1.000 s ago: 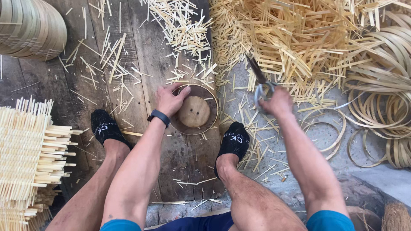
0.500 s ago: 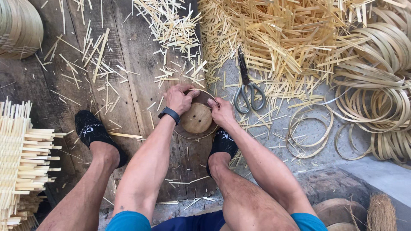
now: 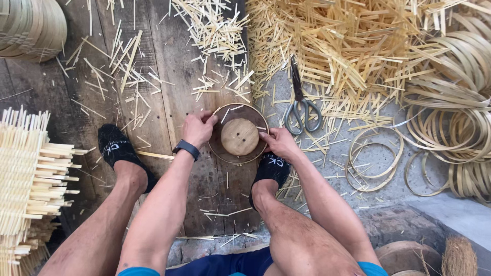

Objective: The person weaves a bamboo basket by interlocking thin bamboo strips into a square base, shaping the base around a circular wooden form, securing it with a wooden rim, and trimming excess strips using shears.

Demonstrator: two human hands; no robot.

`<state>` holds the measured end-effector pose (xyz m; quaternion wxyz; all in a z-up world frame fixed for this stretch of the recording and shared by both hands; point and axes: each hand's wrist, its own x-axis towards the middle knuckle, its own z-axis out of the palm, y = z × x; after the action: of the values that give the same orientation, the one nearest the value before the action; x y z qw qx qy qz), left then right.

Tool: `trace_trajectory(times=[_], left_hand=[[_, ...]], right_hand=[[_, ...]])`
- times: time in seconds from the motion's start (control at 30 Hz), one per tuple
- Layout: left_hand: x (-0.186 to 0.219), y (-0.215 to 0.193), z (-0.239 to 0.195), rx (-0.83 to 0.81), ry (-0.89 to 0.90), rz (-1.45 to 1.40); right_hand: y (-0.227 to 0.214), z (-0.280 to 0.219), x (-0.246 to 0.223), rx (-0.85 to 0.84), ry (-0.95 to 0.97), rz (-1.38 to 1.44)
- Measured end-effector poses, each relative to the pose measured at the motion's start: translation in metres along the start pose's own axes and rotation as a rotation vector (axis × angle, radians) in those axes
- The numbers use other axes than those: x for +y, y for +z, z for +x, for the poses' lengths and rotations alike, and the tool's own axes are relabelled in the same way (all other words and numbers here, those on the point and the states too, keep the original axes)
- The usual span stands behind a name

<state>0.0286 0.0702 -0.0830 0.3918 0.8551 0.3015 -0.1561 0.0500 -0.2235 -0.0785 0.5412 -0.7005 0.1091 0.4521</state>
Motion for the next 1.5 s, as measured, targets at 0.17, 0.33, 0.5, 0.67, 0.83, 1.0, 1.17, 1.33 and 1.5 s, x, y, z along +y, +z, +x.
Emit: trace_trajectory(times=[0.17,0.33,0.5,0.67,0.83,1.0,1.17,1.33,1.5], left_hand=[[-0.004,-0.015,0.009,-0.311,-0.156,-0.314],[0.006,-0.014,0.010,-0.208,-0.200,-0.067],[0.018,-0.018,-0.008,-0.104,-0.230,-0.203],[-0.009,-0.008,-0.072,-0.383,-0.623,-1.310],[-0.027,0.031,-0.106,-0.328,-0.589,-1.209],[-0.014,0.035,-0.102,-0.197,-0.645,-0.968],[-0.011,0.030,-0.116,-0.246,-0.606,-1.286],[-0.022,0.055,-0.139,-0.249,-0.608,-1.409],[-0.026,0.073,-0.137,-0.114,-0.648,-1.293]], right_hand=[[-0.007,0.015,0.013,-0.084,0.062,0.064],[-0.007,0.017,0.017,-0.051,0.046,0.023],[-0.001,-0.009,-0.012,-0.039,0.084,0.234],[0.006,-0.024,-0.022,-0.227,0.186,0.533],[0.023,-0.010,-0.007,-0.052,0.176,0.264],[0.032,-0.012,-0.008,0.085,0.186,-0.005],[0.022,-0.028,-0.030,-0.140,0.077,0.300],[0.029,-0.029,-0.028,-0.184,0.169,0.027],[0.033,-0.026,-0.020,-0.121,0.201,0.005]])
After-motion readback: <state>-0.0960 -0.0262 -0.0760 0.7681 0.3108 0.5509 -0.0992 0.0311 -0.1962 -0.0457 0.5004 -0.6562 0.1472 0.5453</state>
